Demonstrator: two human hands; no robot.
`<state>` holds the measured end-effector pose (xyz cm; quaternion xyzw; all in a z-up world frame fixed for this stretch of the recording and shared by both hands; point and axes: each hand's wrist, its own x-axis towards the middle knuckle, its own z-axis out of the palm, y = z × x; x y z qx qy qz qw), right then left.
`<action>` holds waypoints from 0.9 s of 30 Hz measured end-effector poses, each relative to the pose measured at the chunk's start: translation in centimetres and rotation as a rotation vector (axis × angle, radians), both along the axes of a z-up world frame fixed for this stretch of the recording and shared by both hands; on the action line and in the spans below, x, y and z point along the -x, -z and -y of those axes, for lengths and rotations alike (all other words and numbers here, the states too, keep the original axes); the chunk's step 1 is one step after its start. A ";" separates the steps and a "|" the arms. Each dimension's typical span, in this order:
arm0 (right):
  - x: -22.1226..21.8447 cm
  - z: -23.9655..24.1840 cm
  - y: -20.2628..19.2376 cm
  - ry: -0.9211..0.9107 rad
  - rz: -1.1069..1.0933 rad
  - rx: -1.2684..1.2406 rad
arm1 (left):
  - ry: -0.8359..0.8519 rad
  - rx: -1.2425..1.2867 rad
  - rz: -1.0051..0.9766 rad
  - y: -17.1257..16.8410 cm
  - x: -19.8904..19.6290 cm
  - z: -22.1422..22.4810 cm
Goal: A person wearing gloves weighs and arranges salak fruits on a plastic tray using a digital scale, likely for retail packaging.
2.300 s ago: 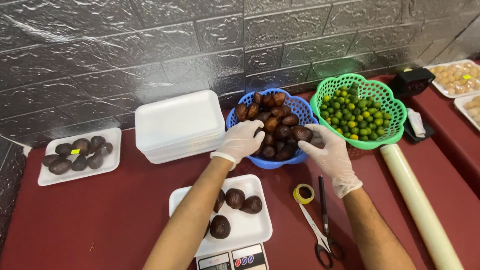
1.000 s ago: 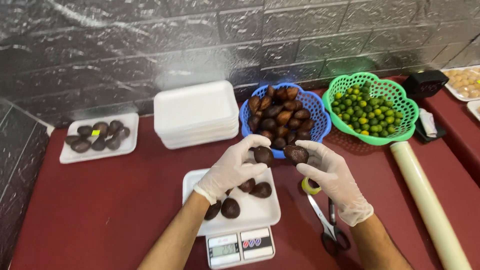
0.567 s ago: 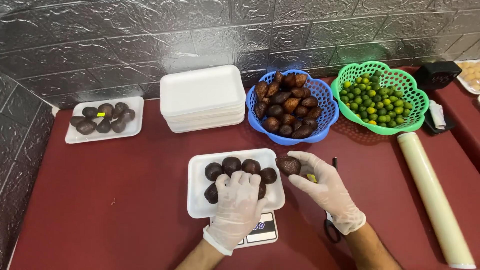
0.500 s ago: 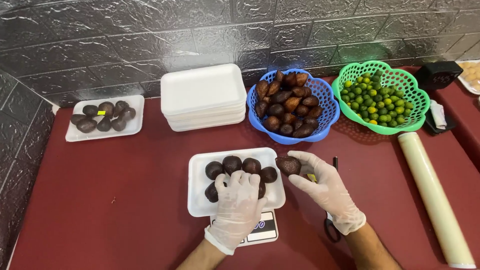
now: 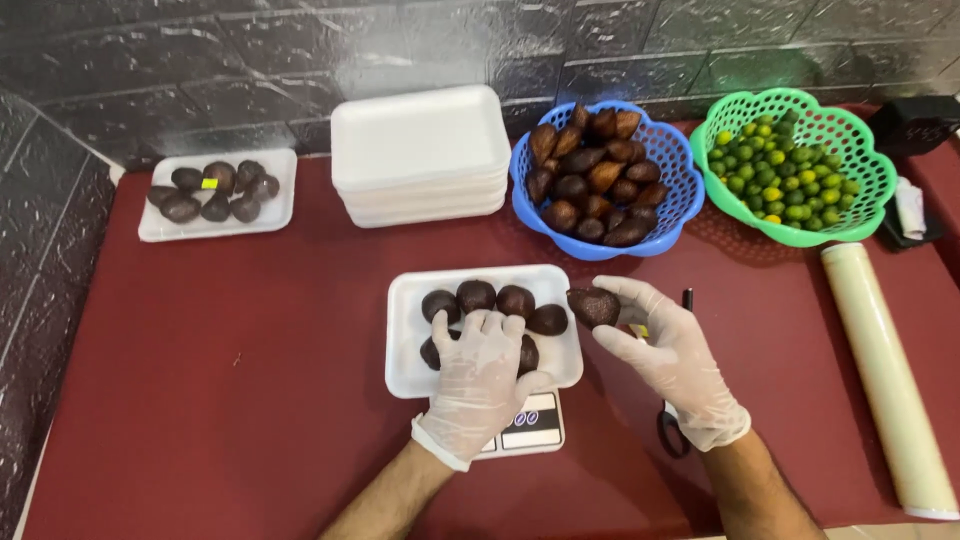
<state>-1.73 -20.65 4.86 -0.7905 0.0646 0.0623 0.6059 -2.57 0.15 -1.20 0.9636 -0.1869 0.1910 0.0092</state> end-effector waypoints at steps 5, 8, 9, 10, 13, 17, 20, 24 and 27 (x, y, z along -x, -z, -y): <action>0.7 0.3 0.6 0.016 0.062 -0.023 | 0.016 0.165 -0.092 0.4 -0.1 -0.5; 0.9 0.5 1.2 0.025 0.142 -0.067 | 0.041 0.378 -0.174 -0.2 -0.6 -1.5; 1.0 0.5 1.0 0.038 0.149 -0.080 | 0.073 0.473 -0.162 -0.6 -0.8 -1.9; 1.0 0.5 0.9 0.033 0.148 -0.079 | 0.068 0.474 -0.161 -1.0 -1.0 -2.2; 1.2 0.3 0.5 0.055 0.137 -0.085 | 0.090 0.583 -0.178 -1.7 -1.3 -2.9; 1.5 -0.7 -1.6 0.073 0.076 -0.074 | 0.095 0.569 -0.087 -3.2 -1.3 -3.3; 1.6 -1.2 -2.4 0.073 0.013 -0.051 | 0.088 0.533 -0.027 -4.5 -1.2 -3.5; 1.6 -1.5 -3.1 0.085 -0.001 -0.017 | 0.087 0.531 -0.020 -5.2 -1.2 -3.5; 1.5 -1.2 -2.5 0.091 0.015 -0.029 | 0.104 0.563 -0.042 -5.6 -1.1 -3.5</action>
